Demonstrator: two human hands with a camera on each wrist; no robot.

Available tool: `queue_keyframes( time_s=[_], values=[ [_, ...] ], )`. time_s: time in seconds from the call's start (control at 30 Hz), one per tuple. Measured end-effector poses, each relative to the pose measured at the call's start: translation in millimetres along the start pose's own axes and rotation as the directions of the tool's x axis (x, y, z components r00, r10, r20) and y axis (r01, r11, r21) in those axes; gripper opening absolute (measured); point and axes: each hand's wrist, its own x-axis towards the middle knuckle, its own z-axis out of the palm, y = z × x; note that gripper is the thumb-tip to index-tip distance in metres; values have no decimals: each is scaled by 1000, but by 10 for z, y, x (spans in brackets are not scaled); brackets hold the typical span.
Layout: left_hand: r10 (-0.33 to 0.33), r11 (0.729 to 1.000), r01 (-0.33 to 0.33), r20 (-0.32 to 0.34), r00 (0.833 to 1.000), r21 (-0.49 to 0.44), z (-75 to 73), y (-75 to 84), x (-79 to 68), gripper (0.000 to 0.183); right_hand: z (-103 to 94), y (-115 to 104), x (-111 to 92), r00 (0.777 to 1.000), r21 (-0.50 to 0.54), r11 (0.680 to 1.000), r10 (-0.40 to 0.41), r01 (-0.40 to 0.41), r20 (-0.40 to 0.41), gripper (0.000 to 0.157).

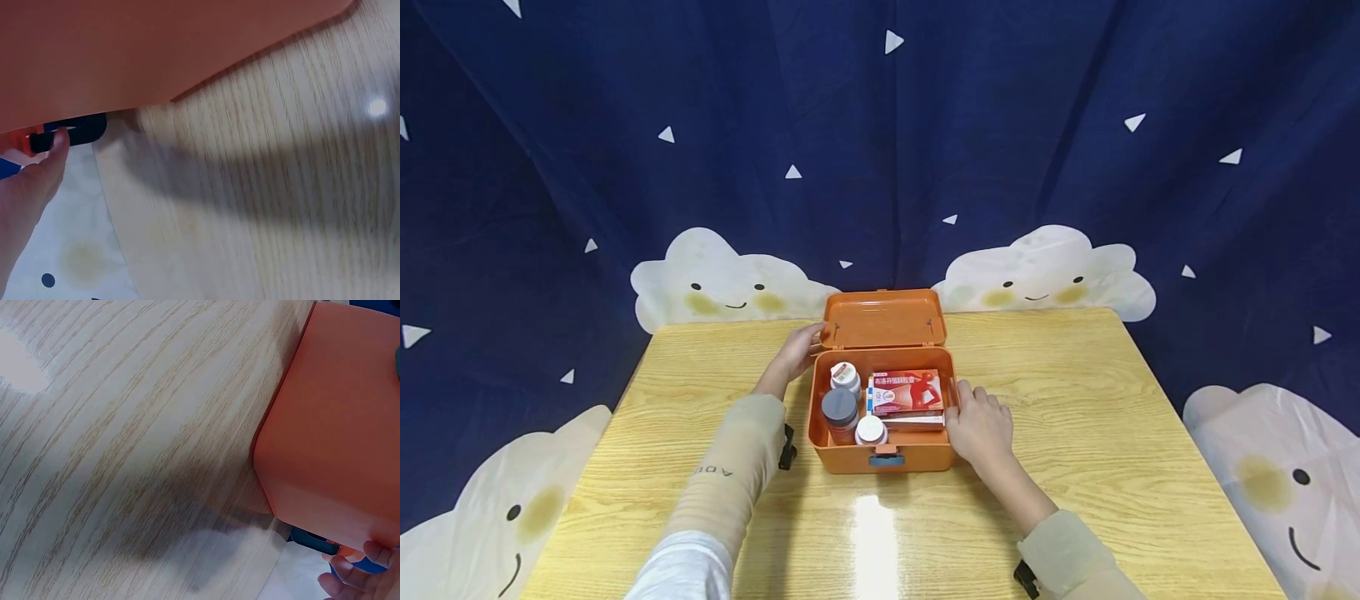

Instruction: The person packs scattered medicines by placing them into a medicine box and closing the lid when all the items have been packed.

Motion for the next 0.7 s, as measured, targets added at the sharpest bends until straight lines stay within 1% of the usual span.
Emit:
queue_keyframes(
  time_s=[0.03, 0.07, 0.1, 0.13, 0.2, 0.23, 0.27, 0.33, 0.37, 0.43, 0.47, 0.5, 0.57, 0.67, 0.7],
  values=[
    [-7, 1000, 7, -3, 1000, -7, 25, 32, -48, 56, 1, 0, 1, 1000, 1, 1000, 1, -1, 0, 38],
    [-26, 1000, 26, -25, 999, -13, 54, 58, -83, 53, 2, 0, 1, 1000, 2, 1000, 1, -1, 0, 38],
    [-39, 999, 39, -39, 998, -19, 68, 56, -80, 51, 3, 0, 1, 1000, 2, 1000, 1, -1, 1, 38],
    [-32, 999, 31, -36, 999, -35, 56, 31, -52, 49, 3, -1, 2, 1000, 2, 1000, 1, -1, 3, 39],
    [8, 997, -8, -1, 1000, -81, 4, -80, 81, 43, 2, -2, 2, 1000, 4, 1000, 2, -2, 4, 39],
    [18, 994, -16, 14, 1000, -108, -27, -148, 167, 40, -1, -3, 1, 1000, 4, 1000, 2, -2, 5, 39],
    [44, 990, -39, 37, 998, -132, -75, -246, 290, 37, -3, -3, 1, 1000, 5, 1000, 1, -1, 6, 39],
    [54, 985, -43, 61, 997, -165, -150, -407, 505, 35, -6, -2, 2, 1000, 5, 1000, 1, -1, 6, 39],
    [69, 983, -56, 70, 995, -176, -193, -514, 659, 34, -7, -3, 2, 1000, 5, 1000, 1, -1, 6, 38],
    [64, 981, -50, 66, 996, -190, -259, -682, 895, 38, -9, -2, 3, 1000, 5, 1000, -2, 2, 6, 38],
    [69, 978, -54, 72, 995, -200, -301, -778, 1038, 39, -11, -2, 3, 1000, 5, 1000, -2, 2, 6, 38],
    [69, 976, -51, 76, 995, -212, -333, -857, 1150, 43, -12, -3, 3, 1000, 5, 1000, -2, 2, 5, 38],
    [104, 966, -74, 111, 988, -249, -416, -1028, 1386, 49, -18, -6, 3, 1000, 5, 1000, -3, 3, 6, 38],
    [103, 961, -67, 122, 987, -270, -473, -1162, 1592, 58, -23, -6, 5, 1000, 3, 1000, 0, 0, 6, 38],
    [99, 962, -64, 119, 988, -265, -473, -1171, 1611, 59, -24, -6, 6, 1000, 2, 1000, 0, 0, 6, 38]
  ],
)
